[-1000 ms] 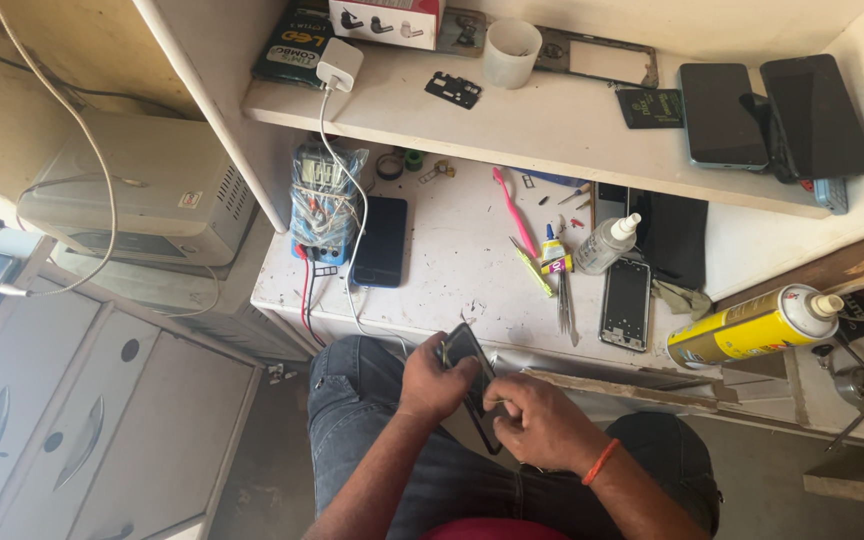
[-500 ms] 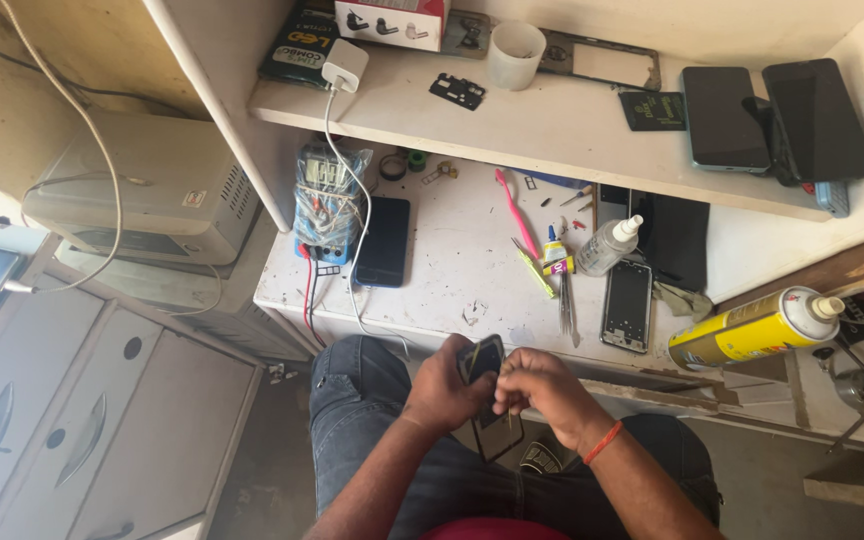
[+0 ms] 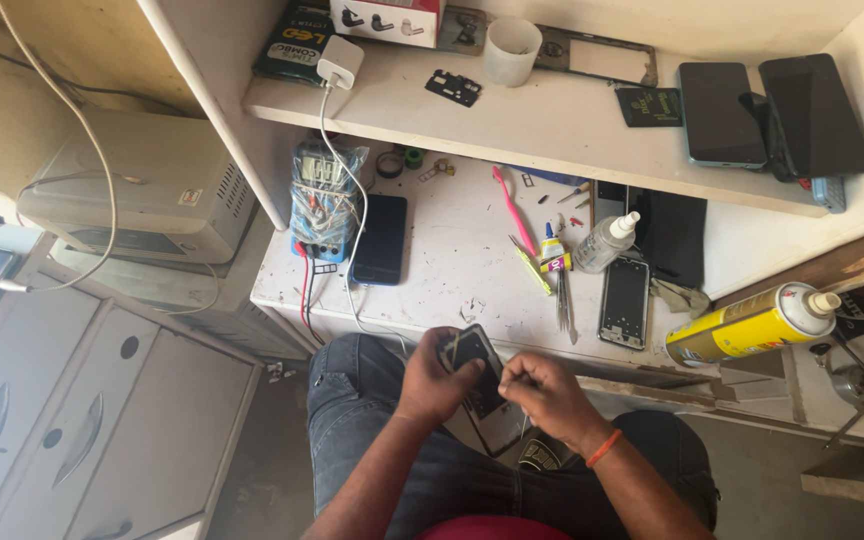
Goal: The person repairs a disassembled smartphone at a workbench. They use a screwdriver to work on the phone's internal components, apply adhesive from a small bottle, press the back cover onto the phone body, and apply liquid from a spray bottle onto the assembled phone.
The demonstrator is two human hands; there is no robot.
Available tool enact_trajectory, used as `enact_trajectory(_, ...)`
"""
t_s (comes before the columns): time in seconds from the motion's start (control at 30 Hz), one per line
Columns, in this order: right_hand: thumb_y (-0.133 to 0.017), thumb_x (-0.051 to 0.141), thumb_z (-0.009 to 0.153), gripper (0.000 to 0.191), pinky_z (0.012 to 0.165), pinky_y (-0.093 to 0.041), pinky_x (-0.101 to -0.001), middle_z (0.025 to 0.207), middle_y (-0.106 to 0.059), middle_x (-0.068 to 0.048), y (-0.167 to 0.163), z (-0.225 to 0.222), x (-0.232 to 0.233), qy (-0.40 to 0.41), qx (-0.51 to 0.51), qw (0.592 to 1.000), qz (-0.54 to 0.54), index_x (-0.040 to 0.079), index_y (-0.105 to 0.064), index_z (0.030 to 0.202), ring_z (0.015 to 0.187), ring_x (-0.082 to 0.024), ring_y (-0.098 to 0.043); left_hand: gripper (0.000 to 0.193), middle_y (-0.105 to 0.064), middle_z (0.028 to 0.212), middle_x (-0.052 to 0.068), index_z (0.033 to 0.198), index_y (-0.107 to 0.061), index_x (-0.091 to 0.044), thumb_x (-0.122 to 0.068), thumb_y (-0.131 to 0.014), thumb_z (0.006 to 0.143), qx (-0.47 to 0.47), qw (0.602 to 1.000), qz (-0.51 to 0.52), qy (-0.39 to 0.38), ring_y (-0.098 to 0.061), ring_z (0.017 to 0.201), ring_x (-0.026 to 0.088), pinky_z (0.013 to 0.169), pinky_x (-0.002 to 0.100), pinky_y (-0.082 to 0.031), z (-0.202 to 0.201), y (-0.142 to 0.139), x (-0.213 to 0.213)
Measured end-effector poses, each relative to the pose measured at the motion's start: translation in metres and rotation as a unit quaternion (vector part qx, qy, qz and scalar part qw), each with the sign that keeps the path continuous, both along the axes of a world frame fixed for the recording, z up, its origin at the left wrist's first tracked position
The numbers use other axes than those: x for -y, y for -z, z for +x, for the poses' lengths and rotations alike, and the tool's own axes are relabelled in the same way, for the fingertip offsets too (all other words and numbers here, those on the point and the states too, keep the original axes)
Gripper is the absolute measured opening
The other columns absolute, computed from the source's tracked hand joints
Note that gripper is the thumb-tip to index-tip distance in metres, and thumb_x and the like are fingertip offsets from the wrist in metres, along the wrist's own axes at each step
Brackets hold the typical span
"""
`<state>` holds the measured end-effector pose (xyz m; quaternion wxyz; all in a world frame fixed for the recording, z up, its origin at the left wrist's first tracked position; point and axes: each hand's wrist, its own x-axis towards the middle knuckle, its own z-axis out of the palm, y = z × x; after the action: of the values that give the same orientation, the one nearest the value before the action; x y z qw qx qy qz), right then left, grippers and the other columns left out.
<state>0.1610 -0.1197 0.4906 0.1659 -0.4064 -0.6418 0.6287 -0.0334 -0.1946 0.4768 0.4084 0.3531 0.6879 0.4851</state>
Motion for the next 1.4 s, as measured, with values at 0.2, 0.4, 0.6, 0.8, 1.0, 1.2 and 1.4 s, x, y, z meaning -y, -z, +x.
enact_trajectory(0.2, -0.069, 0.008, 0.081, 0.007, 0.05, -0.035, -0.0296, 0.058, -0.048, -0.001, -0.022, 0.001, -0.001, -0.135, 0.115, 0.968, 0.176, 0.007, -0.063, 0.077, 0.053, -0.01, -0.043, 0.053, -0.077, 0.098, 0.009, 0.122, -0.06, -0.01, -0.018, -0.081, 0.074, 0.05, 0.998, 0.026, -0.01, -0.074, 0.088, 0.017, 0.081, 0.033, -0.061, -0.013, -0.004, -0.001)
enact_trajectory(0.4, -0.069, 0.007, 0.068, 0.011, 0.052, -0.045, -0.043, 0.071, -0.056, -0.008, -0.056, -0.01, 0.006, -0.231, 0.14, 0.887, 0.375, 0.008, -0.06, 0.073, 0.061, -0.028, -0.059, 0.055, -0.077, 0.099, 0.01, 0.127, -0.057, -0.015, -0.02, -0.079, 0.077, -0.029, 0.999, -0.016, 0.033, -0.076, 0.092, 0.02, 0.083, 0.033, -0.06, -0.002, -0.025, 0.002)
enact_trajectory(0.6, -0.065, 0.005, 0.071, 0.004, 0.057, -0.051, -0.0461, 0.075, -0.06, -0.007, -0.057, -0.013, 0.003, -0.251, 0.153, 0.863, 0.411, 0.008, -0.062, 0.07, 0.067, -0.031, -0.065, 0.054, -0.076, 0.103, 0.018, 0.127, -0.058, -0.016, -0.023, -0.079, 0.078, -0.095, 0.989, -0.03, 0.113, -0.074, 0.101, 0.033, 0.087, 0.041, -0.058, -0.001, -0.037, 0.003)
enact_trajectory(0.8, -0.068, 0.003, 0.071, 0.005, 0.053, -0.052, -0.0385, 0.071, -0.065, -0.006, -0.037, -0.011, 0.003, -0.166, 0.094, 0.911, 0.365, 0.007, -0.07, 0.073, 0.058, -0.024, -0.066, 0.052, -0.076, 0.1, 0.019, 0.127, -0.057, -0.016, -0.023, -0.077, 0.08, -0.114, 0.986, -0.008, 0.124, -0.073, 0.1, 0.038, 0.086, 0.044, -0.057, 0.002, -0.033, 0.006)
enact_trajectory(1.0, -0.069, 0.001, 0.074, 0.006, 0.053, -0.051, -0.0292, 0.071, -0.066, -0.003, -0.02, 0.001, -0.006, -0.138, 0.07, 0.95, 0.27, 0.006, -0.073, 0.076, 0.059, -0.013, -0.062, 0.052, -0.076, 0.098, 0.019, 0.127, -0.056, -0.016, -0.024, -0.076, 0.081, -0.107, 0.988, -0.008, 0.112, -0.075, 0.097, 0.037, 0.084, 0.044, -0.058, -0.005, -0.028, 0.008)
enact_trajectory(1.2, -0.069, 0.005, 0.08, 0.003, 0.059, -0.052, -0.0254, 0.073, -0.067, -0.003, -0.004, 0.003, -0.009, -0.035, 0.058, 0.98, 0.185, 0.002, -0.067, 0.08, 0.066, -0.009, -0.062, 0.051, -0.076, 0.09, 0.019, 0.131, -0.053, -0.018, -0.027, -0.074, 0.086, -0.165, 0.986, 0.016, 0.019, -0.073, 0.086, 0.04, 0.075, 0.047, -0.057, -0.003, -0.029, 0.008)
enact_trajectory(1.4, -0.07, 0.013, 0.083, 0.007, 0.045, -0.046, -0.0297, 0.071, -0.064, -0.001, 0.011, -0.017, 0.017, 0.235, 0.014, 0.964, -0.124, 0.007, -0.067, 0.081, 0.052, -0.011, -0.054, 0.053, -0.076, 0.082, 0.014, 0.135, -0.053, -0.019, -0.027, -0.074, 0.086, -0.146, 0.989, 0.012, -0.034, -0.073, 0.068, 0.033, 0.064, 0.043, -0.057, 0.006, -0.024, 0.011)
